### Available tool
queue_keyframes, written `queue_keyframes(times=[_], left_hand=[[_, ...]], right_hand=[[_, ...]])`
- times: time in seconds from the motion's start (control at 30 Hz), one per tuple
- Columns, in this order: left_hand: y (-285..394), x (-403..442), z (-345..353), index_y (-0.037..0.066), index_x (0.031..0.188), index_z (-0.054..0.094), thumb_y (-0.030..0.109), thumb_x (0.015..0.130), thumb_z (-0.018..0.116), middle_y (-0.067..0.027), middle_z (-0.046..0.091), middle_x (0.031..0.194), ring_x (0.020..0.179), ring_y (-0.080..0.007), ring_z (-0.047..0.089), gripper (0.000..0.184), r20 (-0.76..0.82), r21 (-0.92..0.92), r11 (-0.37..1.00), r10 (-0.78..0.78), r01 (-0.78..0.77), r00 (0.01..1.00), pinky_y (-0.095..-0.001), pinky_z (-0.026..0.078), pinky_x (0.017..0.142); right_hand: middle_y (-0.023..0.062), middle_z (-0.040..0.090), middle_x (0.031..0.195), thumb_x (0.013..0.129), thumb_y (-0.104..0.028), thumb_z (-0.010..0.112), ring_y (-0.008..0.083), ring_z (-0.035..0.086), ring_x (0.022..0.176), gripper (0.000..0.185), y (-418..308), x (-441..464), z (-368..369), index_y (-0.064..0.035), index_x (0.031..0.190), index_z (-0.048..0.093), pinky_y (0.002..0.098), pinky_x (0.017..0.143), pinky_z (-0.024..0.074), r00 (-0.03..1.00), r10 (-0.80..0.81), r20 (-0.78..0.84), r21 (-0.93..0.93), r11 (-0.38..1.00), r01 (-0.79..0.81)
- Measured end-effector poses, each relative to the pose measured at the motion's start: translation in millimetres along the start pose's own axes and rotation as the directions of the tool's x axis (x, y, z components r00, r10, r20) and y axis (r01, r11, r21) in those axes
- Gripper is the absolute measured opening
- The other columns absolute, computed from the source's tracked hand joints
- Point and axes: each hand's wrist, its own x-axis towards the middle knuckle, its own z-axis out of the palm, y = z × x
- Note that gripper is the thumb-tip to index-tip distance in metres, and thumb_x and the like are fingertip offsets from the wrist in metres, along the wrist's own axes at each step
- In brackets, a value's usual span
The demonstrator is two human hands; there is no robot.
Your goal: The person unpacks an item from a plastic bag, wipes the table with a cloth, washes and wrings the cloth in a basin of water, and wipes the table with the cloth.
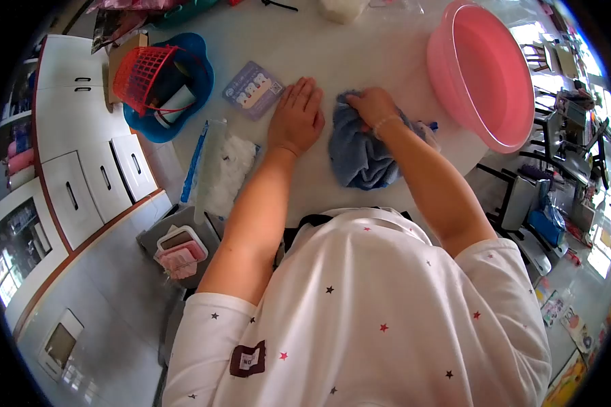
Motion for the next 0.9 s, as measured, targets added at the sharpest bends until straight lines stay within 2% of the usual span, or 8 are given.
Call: queue_keyframes(times=[0.1, 0.2, 0.27, 0.4, 0.6, 0.7, 0.8, 0.9], left_hand=[[4, -2, -1, 0.005, 0.111, 0.056, 0.017, 0.080, 0.054, -0.0128, 0.050, 0.129, 0.124, -0.0276, 0.043, 0.034, 0.005, 0.000, 1.000, -0.021, 0.021, 1.000, -0.0420, 0.032, 0.106], [4, 1, -3, 0.006, 0.112, 0.056, 0.016, 0.079, 0.054, -0.0127, 0.050, 0.129, 0.125, -0.0273, 0.043, 0.034, -0.005, -0.001, 1.000, -0.013, 0.013, 1.000, -0.0420, 0.032, 0.106], [4, 0, -3, 0.006, 0.112, 0.056, 0.016, 0.079, 0.055, -0.0127, 0.050, 0.129, 0.124, -0.0275, 0.043, 0.034, 0.000, -0.012, 1.000, -0.015, 0.015, 1.000, -0.0420, 0.032, 0.106], [2, 2, -4, 0.005, 0.112, 0.055, 0.015, 0.079, 0.055, -0.0126, 0.050, 0.129, 0.124, -0.0274, 0.043, 0.034, 0.005, -0.020, 1.000, -0.013, 0.014, 1.000, -0.0420, 0.032, 0.106], [4, -1, -1, 0.005, 0.111, 0.056, 0.016, 0.079, 0.054, -0.0128, 0.050, 0.129, 0.124, -0.0280, 0.043, 0.033, 0.000, -0.034, 0.999, -0.029, 0.029, 1.000, -0.0428, 0.031, 0.107], [2, -1, -1, 0.005, 0.111, 0.056, 0.016, 0.079, 0.055, -0.0126, 0.050, 0.129, 0.124, -0.0279, 0.043, 0.034, 0.007, -0.021, 1.000, -0.016, 0.016, 1.000, -0.0422, 0.031, 0.107], [3, 1, -3, 0.005, 0.112, 0.056, 0.016, 0.079, 0.054, -0.0125, 0.050, 0.129, 0.124, -0.0276, 0.043, 0.034, 0.007, -0.002, 1.000, -0.023, 0.023, 1.000, -0.0414, 0.031, 0.107], [5, 0, -3, 0.005, 0.114, 0.055, 0.015, 0.079, 0.055, -0.0132, 0.049, 0.130, 0.125, -0.0284, 0.043, 0.036, 0.006, -0.015, 1.000, -0.024, 0.024, 1.000, -0.0421, 0.031, 0.107]], right_hand=[[0.0181, 0.066, 0.071, 0.084, -0.037, 0.057, 0.0275, 0.066, 0.057, 0.043, 5, -6, 0, 0.0049, 0.087, 0.066, 0.0364, 0.068, 0.0523, 0.998, -0.044, -0.046, -0.003, 0.999, 0.044], [0.0192, 0.066, 0.076, 0.084, -0.037, 0.058, 0.0274, 0.066, 0.058, 0.044, -21, 2, 0, 0.0063, 0.088, 0.065, 0.0352, 0.066, 0.0530, 0.998, -0.056, -0.021, -0.098, 0.994, 0.053], [0.0190, 0.066, 0.075, 0.085, -0.037, 0.058, 0.0269, 0.066, 0.058, 0.044, -12, 13, 5, 0.0062, 0.088, 0.065, 0.0354, 0.065, 0.0530, 0.999, -0.045, -0.026, -0.105, 0.994, 0.042], [0.0182, 0.066, 0.073, 0.085, -0.039, 0.058, 0.0260, 0.066, 0.058, 0.044, 8, -5, -4, 0.0045, 0.086, 0.066, 0.0368, 0.068, 0.0522, 0.999, -0.035, -0.017, 0.016, 0.999, 0.035], [0.0177, 0.066, 0.073, 0.084, -0.038, 0.059, 0.0249, 0.065, 0.056, 0.045, -26, 15, 5, 0.0061, 0.084, 0.066, 0.0361, 0.066, 0.0522, 0.997, -0.032, -0.071, -0.017, 0.999, 0.031], [0.0170, 0.066, 0.069, 0.084, -0.038, 0.059, 0.0258, 0.065, 0.055, 0.044, -10, 8, 2, 0.0055, 0.082, 0.067, 0.0354, 0.066, 0.0520, 1.000, 0.001, -0.028, -0.053, 0.999, -0.003], [0.0165, 0.066, 0.068, 0.084, -0.039, 0.059, 0.0267, 0.065, 0.054, 0.044, 5, 3, -3, 0.0041, 0.082, 0.067, 0.0355, 0.067, 0.0515, 0.999, -0.038, -0.036, -0.093, 0.995, 0.035], [0.0174, 0.065, 0.068, 0.083, -0.038, 0.060, 0.0272, 0.064, 0.053, 0.044, -9, 15, 4, 0.0051, 0.083, 0.067, 0.0346, 0.065, 0.0515, 0.998, -0.035, -0.046, -0.048, 0.998, 0.032]])
